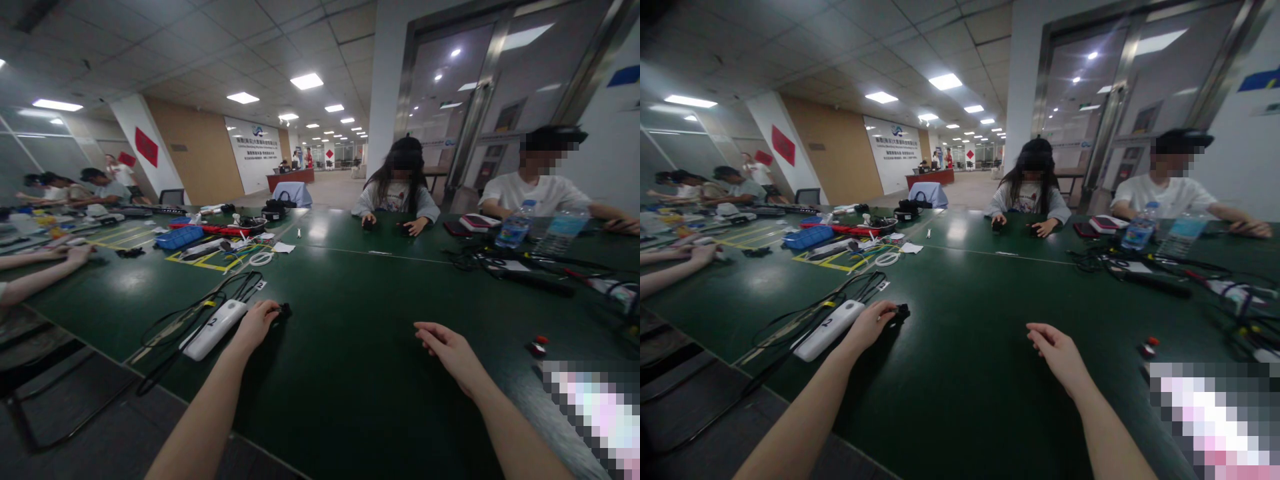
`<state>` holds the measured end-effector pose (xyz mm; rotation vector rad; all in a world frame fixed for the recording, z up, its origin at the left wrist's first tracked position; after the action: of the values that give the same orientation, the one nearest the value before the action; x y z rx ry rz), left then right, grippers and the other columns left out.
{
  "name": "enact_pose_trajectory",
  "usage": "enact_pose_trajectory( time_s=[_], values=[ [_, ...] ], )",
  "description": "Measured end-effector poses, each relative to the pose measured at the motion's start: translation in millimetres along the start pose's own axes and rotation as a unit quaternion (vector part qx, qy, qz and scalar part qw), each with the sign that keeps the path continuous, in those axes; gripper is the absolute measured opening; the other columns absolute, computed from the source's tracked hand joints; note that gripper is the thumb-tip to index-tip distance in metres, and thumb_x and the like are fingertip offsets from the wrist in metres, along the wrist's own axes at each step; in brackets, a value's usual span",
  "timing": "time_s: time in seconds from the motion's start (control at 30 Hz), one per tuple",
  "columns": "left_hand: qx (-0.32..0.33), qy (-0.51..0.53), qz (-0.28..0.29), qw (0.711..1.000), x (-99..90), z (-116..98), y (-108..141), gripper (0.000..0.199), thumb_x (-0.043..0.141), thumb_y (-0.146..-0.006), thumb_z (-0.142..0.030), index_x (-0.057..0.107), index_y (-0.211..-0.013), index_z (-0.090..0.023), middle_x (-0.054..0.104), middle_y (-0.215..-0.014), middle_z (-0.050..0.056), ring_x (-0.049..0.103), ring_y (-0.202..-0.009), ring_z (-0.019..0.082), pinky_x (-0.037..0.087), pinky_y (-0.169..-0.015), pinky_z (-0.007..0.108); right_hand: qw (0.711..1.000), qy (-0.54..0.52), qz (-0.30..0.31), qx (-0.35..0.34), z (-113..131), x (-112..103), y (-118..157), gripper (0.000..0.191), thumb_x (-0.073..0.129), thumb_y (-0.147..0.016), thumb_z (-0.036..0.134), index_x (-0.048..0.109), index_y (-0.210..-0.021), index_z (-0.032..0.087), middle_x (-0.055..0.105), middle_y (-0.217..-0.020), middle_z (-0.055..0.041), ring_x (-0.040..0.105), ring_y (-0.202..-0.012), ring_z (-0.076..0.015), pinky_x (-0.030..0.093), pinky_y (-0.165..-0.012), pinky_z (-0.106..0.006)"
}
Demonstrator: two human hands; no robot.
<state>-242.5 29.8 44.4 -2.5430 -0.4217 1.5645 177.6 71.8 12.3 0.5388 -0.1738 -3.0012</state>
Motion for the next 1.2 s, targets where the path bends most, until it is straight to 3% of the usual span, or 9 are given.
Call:
enact_pose_trajectory(
  time_s=[0.63,1.2],
  values=[
    [0.021,-0.049,0.01,0.999,1.5,-5.4,-0.6,0.021,0.043,-0.076,-0.031,0.059,-0.085,-0.02,0.059,-0.089,0.005,0.055,-0.08,0.018,0.04,-0.075,0.027,1.0,0.004,0.006,0.0,-0.8,0.4,0.2,0.035,0.052,-0.069,0.037,0.06,-0.1,0.022,0.064,-0.091,-0.0054,0.056,-0.077,-0.0192,0.046,-0.068,-0.032],
    [0.017,-0.092,0.028,0.995,10.1,-1.2,-3.4,0.022,0.041,-0.078,-0.023,0.056,-0.093,-0.019,0.063,-0.096,0.006,0.057,-0.09,0.019,0.04,-0.079,0.027,1.0,-0.004,0.002,-0.007,-1.9,-0.6,-0.6,0.036,0.053,-0.068,0.038,0.061,-0.099,0.022,0.065,-0.089,-0.005,0.057,-0.075,-0.0189,0.046,-0.068,-0.033]
  ],
)
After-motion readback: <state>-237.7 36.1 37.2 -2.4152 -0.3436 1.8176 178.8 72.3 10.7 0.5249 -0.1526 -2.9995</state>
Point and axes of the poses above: each hand's wrist, its own y-axis away from the middle knuckle, its own x-axis out of the palm, z = x × y, the point moved 8 cm from there along -y, towards the middle knuckle
